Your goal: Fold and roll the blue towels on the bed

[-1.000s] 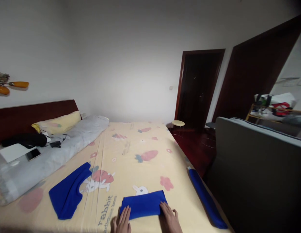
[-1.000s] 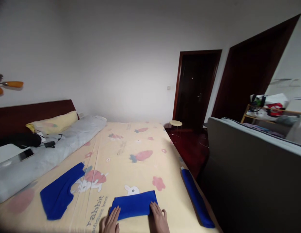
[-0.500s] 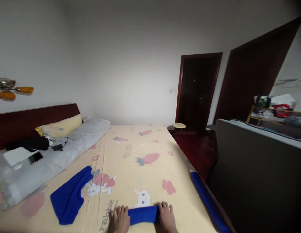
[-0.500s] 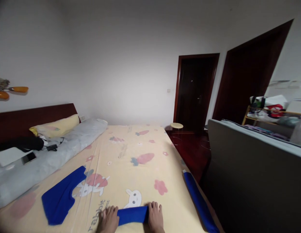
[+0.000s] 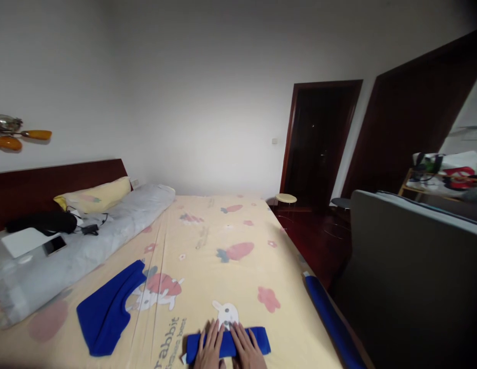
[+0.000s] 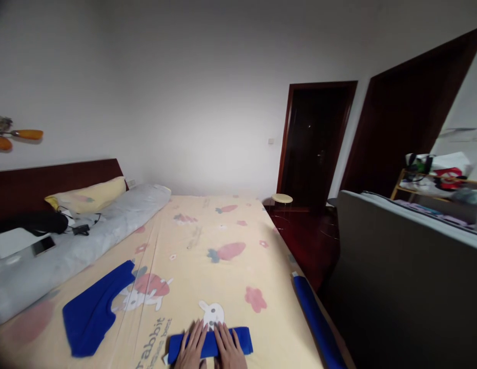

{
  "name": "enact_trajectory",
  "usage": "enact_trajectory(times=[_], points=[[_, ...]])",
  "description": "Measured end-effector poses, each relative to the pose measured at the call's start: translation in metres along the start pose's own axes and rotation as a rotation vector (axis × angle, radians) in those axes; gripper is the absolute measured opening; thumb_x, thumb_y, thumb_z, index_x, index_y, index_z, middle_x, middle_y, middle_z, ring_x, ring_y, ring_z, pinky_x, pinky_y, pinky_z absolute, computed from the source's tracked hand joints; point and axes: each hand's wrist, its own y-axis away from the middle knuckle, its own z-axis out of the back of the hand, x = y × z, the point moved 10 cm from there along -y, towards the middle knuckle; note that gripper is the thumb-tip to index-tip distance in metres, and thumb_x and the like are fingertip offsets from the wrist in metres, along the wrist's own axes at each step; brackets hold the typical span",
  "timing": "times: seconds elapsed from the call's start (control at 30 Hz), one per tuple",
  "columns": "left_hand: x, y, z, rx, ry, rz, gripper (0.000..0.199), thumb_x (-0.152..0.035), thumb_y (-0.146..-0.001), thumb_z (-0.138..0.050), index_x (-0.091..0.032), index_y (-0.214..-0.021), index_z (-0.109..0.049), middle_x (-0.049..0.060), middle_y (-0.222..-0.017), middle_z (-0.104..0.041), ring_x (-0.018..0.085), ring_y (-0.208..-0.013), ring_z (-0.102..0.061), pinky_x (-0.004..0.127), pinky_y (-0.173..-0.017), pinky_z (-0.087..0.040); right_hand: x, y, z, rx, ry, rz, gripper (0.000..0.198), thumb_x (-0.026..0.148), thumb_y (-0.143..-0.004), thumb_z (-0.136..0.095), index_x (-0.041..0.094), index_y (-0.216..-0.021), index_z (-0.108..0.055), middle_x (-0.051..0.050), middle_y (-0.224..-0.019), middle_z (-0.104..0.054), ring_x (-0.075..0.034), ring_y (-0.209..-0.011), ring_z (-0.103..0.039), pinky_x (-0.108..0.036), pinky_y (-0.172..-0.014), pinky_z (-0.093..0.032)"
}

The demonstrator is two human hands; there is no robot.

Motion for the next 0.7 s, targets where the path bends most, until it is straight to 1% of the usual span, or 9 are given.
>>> enact_trajectory(times=[0.07, 0.13, 0.23, 0.3, 0.37, 0.6, 0.7], points=[[0.01, 0.004, 0.008, -0.016, -0.004, -0.025, 0.088, -0.023, -0.07, -0.047, -0.033, -0.147, -0.005, -0.007, -0.161, -0.005, 0.025, -0.149, -0.005, 0.051, -0.124, -0.009, -0.013, 0.002, 0.011, 0.058, -0.059, -0.042, 0.085, 0.027, -0.077, -0.051, 0.029, -0.148, -0.004, -0.003, -0.151, -0.036, -0.028, -0.135, -0.043, -0.045, -0.106, -0.041], [0.018, 0.009, 0.021, -0.034, 0.008, -0.043, 0.082, -0.031, -0.076, -0.047, -0.037, -0.146, -0.005, -0.008, -0.16, -0.006, 0.024, -0.15, -0.007, 0.051, -0.123, -0.011, -0.025, 0.002, 0.021, 0.134, -0.145, -0.091, 0.077, 0.038, -0.083, -0.049, 0.032, -0.148, -0.006, -0.004, -0.153, -0.033, -0.03, -0.138, -0.038, -0.05, -0.11, -0.036], [0.024, 0.013, 0.035, -0.02, 0.011, -0.041, 0.079, -0.043, -0.08, -0.046, -0.04, -0.145, -0.003, -0.01, -0.16, -0.008, 0.022, -0.15, -0.008, 0.05, -0.123, -0.012, -0.04, 0.003, 0.031, 0.245, -0.263, -0.176, 0.069, 0.05, -0.087, -0.043, 0.035, -0.147, -0.012, -0.005, -0.155, -0.028, -0.031, -0.142, -0.03, -0.058, -0.114, -0.028], [0.024, 0.013, 0.039, 0.0, 0.001, -0.038, 0.08, -0.048, -0.08, -0.047, -0.041, -0.145, -0.002, -0.011, -0.161, -0.008, 0.021, -0.15, -0.008, 0.048, -0.123, -0.013, -0.044, 0.003, 0.034, 0.287, -0.316, -0.212, 0.068, 0.052, -0.087, -0.043, 0.035, -0.147, -0.016, -0.006, -0.156, -0.027, -0.031, -0.143, -0.026, -0.06, -0.115, -0.025], [0.023, 0.013, 0.04, 0.011, -0.012, -0.037, 0.08, -0.049, -0.08, -0.047, -0.041, -0.146, -0.003, -0.011, -0.161, -0.008, 0.02, -0.15, -0.009, 0.046, -0.123, -0.013, -0.045, 0.003, 0.036, 0.298, -0.347, -0.231, 0.068, 0.052, -0.086, -0.044, 0.035, -0.146, -0.018, -0.007, -0.156, -0.028, -0.031, -0.143, -0.026, -0.06, -0.115, -0.023], [0.027, 0.008, 0.034, 0.023, 0.012, -0.042, 0.079, -0.048, -0.079, -0.049, -0.044, -0.145, -0.005, -0.011, -0.161, -0.01, 0.02, -0.15, -0.01, 0.043, -0.123, -0.011, -0.044, 0.004, 0.028, 0.337, -0.431, -0.256, 0.069, 0.054, -0.086, -0.043, 0.034, -0.147, -0.018, -0.009, -0.157, -0.027, -0.032, -0.145, -0.022, -0.061, -0.116, -0.017], [0.028, 0.005, 0.035, 0.031, 0.032, -0.031, 0.078, -0.045, -0.078, -0.05, -0.045, -0.145, -0.01, -0.013, -0.161, -0.012, 0.018, -0.15, -0.01, 0.043, -0.123, -0.012, -0.045, 0.003, 0.029, 0.347, -0.448, -0.265, 0.067, 0.054, -0.086, -0.041, 0.034, -0.147, -0.02, -0.009, -0.157, -0.027, -0.032, -0.145, -0.021, -0.061, -0.116, -0.014]])
